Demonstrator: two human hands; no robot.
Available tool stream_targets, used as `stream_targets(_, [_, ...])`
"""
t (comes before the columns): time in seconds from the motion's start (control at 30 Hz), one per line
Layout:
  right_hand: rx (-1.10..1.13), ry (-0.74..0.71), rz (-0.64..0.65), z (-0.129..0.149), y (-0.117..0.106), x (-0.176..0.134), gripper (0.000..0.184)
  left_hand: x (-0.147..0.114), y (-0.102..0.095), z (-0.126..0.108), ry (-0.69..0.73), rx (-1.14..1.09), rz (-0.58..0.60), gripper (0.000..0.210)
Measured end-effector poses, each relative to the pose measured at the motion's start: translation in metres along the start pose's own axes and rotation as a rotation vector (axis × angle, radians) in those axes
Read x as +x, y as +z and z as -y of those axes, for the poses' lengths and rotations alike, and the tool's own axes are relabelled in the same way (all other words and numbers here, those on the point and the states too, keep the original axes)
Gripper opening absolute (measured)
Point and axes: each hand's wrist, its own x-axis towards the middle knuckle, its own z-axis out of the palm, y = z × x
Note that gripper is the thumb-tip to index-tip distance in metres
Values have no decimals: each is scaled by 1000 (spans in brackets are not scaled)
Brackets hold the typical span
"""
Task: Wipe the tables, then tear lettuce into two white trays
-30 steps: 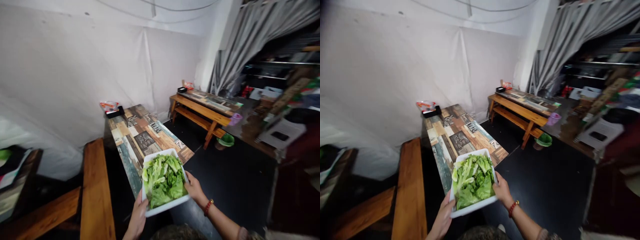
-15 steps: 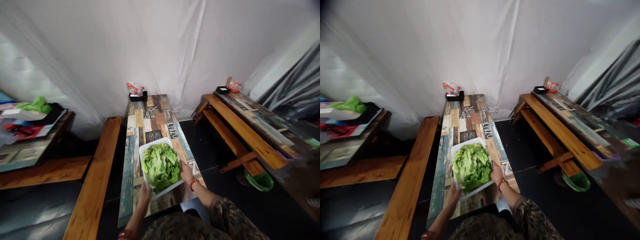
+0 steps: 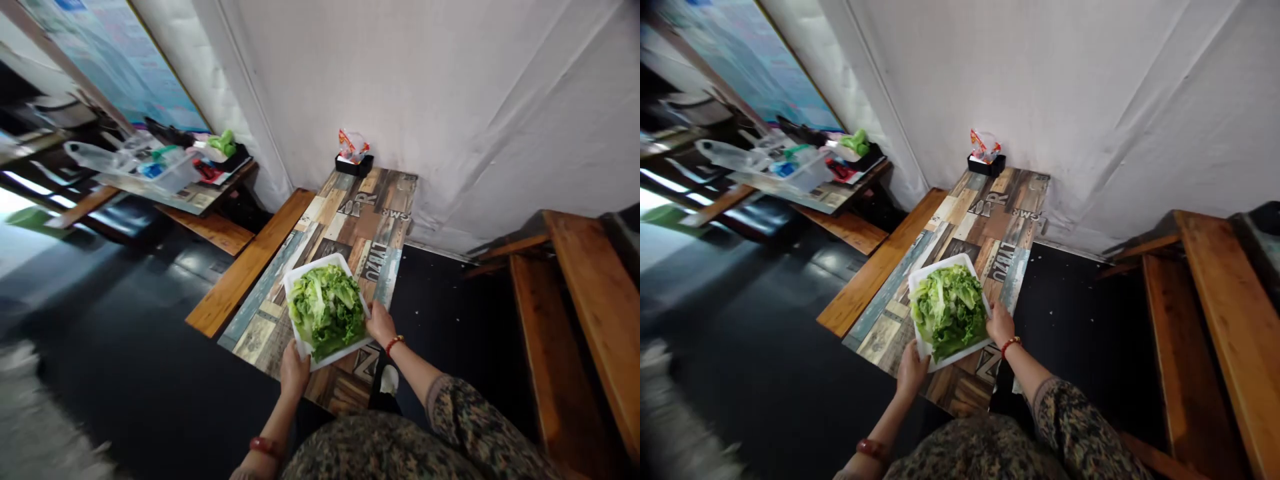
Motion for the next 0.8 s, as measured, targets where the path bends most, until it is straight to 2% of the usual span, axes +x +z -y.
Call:
stream_targets(0.07, [-60,22,86,-6,-11,2,23,-14,9,-7,-75,141,-26,41])
stream_targets(0.13, [-102,3,137,-11,-20,5,19,-24,14,-11,-135,189,-30,34])
stream_targets(0.27, [-151,-83,211,-16,-30,7,17,-40,14,-13,-158,140,-73,23])
stream_targets(0.37, [-131,-137,213,-17,-31,4,14,-53,10,-13,-145,67,-95,22])
stream_targets(0.43, [-51,-146,185,-16,-31,0,11,-62,4,-14,-128,-36,-99,19])
stream_targets(0.57, [129,-173,112,-16,-36,-11,8,-81,-15,-22,-91,-425,-109,15])
stream_targets(0.7, [333,-268,66,-12,-63,-6,12,-92,-30,-44,0,-565,-140,17])
stream_targets(0.8, [421,-311,63,-4,-99,23,19,-82,-23,-83,52,-599,-188,19])
